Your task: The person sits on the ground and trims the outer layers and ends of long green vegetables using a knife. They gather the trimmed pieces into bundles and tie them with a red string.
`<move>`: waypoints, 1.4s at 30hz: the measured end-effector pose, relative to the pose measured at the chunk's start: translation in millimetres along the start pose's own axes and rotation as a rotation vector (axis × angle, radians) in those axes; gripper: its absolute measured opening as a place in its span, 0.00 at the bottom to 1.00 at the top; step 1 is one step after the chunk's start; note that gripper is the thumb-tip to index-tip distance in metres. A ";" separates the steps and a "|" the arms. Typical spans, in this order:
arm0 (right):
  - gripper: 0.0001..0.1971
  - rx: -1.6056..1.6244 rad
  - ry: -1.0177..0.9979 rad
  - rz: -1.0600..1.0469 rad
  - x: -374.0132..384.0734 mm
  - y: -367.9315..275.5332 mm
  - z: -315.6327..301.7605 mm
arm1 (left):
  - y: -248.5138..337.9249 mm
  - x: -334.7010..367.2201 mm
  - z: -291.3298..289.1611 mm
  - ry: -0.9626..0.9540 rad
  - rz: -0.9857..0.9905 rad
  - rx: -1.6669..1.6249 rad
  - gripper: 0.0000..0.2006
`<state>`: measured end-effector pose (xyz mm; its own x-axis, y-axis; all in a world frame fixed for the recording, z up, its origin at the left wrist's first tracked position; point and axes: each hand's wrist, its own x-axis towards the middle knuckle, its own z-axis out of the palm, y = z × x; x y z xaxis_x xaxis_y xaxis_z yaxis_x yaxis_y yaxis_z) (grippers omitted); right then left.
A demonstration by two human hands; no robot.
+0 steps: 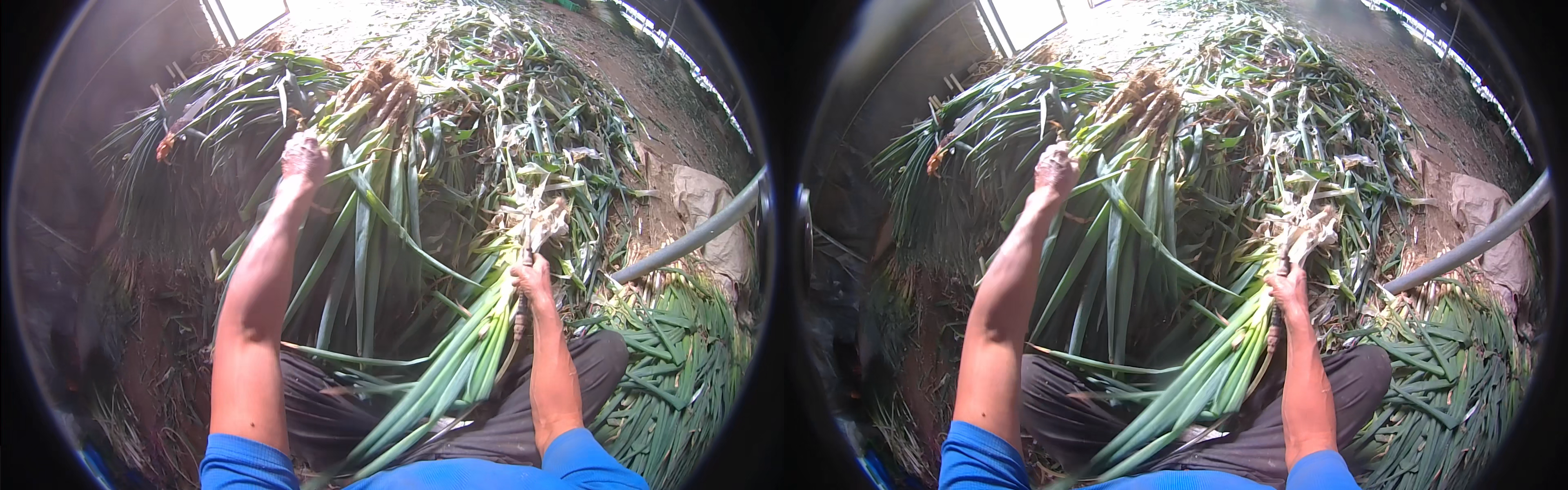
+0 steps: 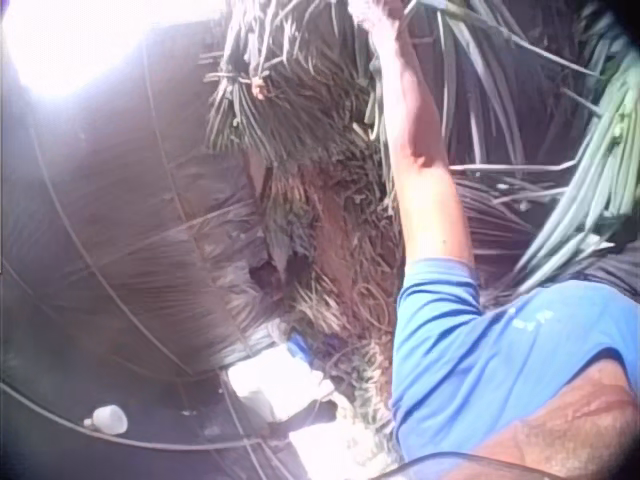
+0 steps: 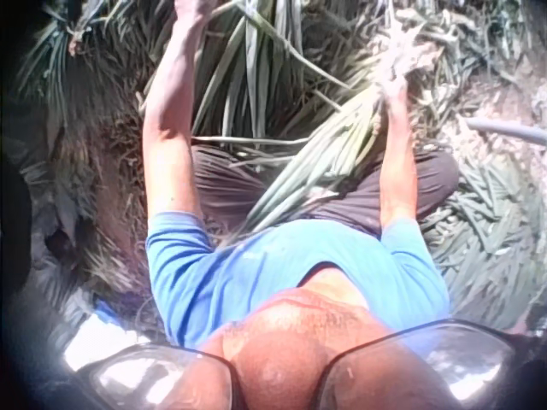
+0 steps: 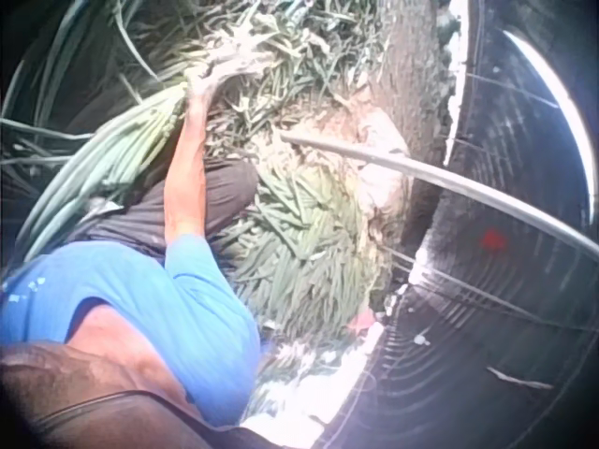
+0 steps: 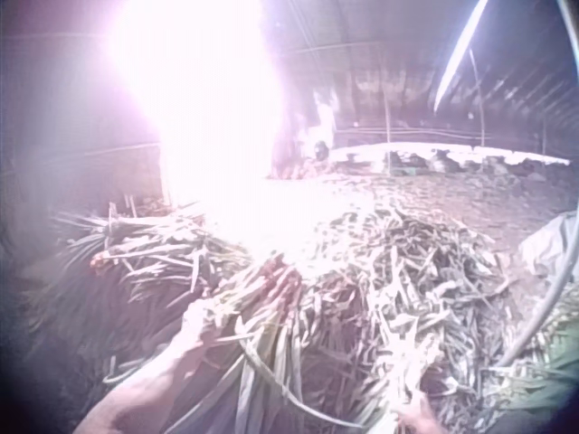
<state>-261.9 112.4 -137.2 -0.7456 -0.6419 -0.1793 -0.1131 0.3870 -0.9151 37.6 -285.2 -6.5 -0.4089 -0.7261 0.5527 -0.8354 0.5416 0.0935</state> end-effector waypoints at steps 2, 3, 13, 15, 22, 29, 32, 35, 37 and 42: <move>0.20 0.204 -0.102 0.071 -12.5 -9.0 16.5 | -25.5 12.7 26.1 -0.235 -0.116 0.063 0.21; 0.21 0.332 -0.198 0.162 -19.9 -19.8 23.7 | -24.5 17.9 24.9 -0.487 -0.223 0.014 0.23; 0.19 0.371 -0.595 0.102 -58.9 -51.1 72.4 | 73.5 -0.4 20.2 -0.491 -0.094 -0.003 0.21; 0.17 0.234 -0.573 -0.057 -63.7 -60.5 81.1 | 89.6 -11.2 -28.5 -0.626 -0.080 -0.151 0.24; 0.16 0.030 -0.511 -0.282 -89.0 -103.8 83.3 | 70.6 -115.4 -79.5 -0.461 -0.255 -0.655 0.21; 0.19 -0.169 -0.555 -0.320 -122.5 -131.1 90.4 | 102.3 -227.3 -99.6 -0.462 -0.477 -0.915 0.12; 0.19 -0.269 -0.551 -0.298 -130.7 -124.3 98.7 | 112.9 -241.4 -94.0 -0.417 -0.503 -0.856 0.14; 0.18 -0.381 -0.576 -0.255 -141.1 -126.1 99.7 | 108.0 -240.2 -82.9 -0.383 -0.456 -0.918 0.16; 0.18 -0.368 -0.578 -0.235 -143.6 -130.6 100.4 | 101.6 -238.7 -76.8 -0.430 -0.489 -1.051 0.17; 0.14 -0.282 -0.519 -0.305 -116.8 -129.1 123.0 | 95.8 -234.4 -73.0 -0.592 -0.734 -1.319 0.15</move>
<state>-79.4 56.0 -42.5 -0.2476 -0.9583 -0.1426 -0.4889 0.2506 -0.8356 80.3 -32.1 -66.6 -0.4225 -0.8624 -0.2789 -0.1524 -0.2358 0.9598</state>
